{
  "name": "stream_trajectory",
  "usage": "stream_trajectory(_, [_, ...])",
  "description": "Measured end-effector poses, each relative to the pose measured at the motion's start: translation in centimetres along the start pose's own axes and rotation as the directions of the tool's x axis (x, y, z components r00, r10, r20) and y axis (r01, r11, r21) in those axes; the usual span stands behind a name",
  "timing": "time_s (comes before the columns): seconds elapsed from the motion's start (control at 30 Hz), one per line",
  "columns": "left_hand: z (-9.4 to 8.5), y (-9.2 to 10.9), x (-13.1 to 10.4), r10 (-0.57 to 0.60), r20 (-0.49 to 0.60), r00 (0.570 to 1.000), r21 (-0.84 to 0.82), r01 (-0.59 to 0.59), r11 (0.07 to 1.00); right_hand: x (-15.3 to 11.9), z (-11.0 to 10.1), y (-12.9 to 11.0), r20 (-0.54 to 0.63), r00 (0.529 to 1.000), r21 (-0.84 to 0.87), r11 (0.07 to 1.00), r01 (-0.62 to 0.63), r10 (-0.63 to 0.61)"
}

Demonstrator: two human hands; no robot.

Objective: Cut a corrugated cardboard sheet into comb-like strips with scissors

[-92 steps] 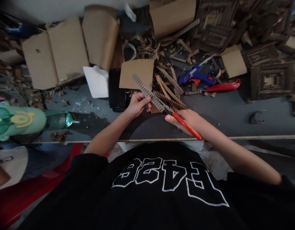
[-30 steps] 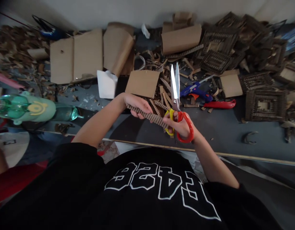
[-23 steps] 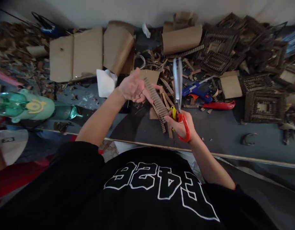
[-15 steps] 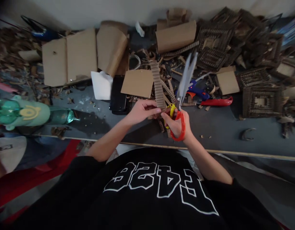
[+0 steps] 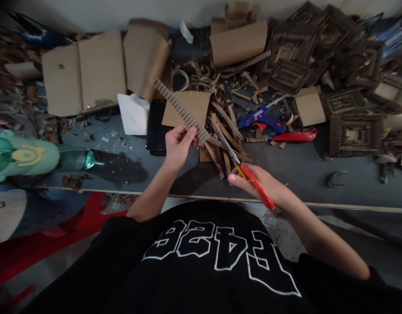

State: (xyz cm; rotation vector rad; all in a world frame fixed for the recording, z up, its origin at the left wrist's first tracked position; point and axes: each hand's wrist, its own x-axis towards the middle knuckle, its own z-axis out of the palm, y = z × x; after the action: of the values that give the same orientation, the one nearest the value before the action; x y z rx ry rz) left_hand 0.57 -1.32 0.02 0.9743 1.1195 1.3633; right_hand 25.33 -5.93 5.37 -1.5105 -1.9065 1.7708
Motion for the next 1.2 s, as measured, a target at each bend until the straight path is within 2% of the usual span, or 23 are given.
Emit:
stream_trajectory(0.17, [0.6, 0.2, -0.3, -0.026, 0.030, 0.999, 0.034, 0.025, 0.999, 0.3, 0.2, -1.0, -0.017, 0.999, -0.183, 0.983, 0.025, -0.029])
stream_trajectory(0.73, [-0.6, -0.1, -0.4, -0.033, 0.023, 0.999, 0.069, 0.031, 0.997, 1.1, 0.8, -0.8, 0.019, 0.995, -0.127, 0.987, 0.097, -0.095])
stream_trajectory(1.0, [-0.4, -0.3, -0.6, -0.026, 0.027, 0.999, 0.039, 0.025, 0.999, 1.2, 0.5, -0.8, 0.044, 0.997, -0.177, 0.981, 0.074, -0.067])
stream_trajectory(1.2, [-0.1, -0.2, -0.4, -0.065, 0.056, 0.996, 0.035, 0.063, 0.997, 1.4, 0.8, -1.1, -0.023, 1.000, -0.260, 0.965, 0.000, -0.006])
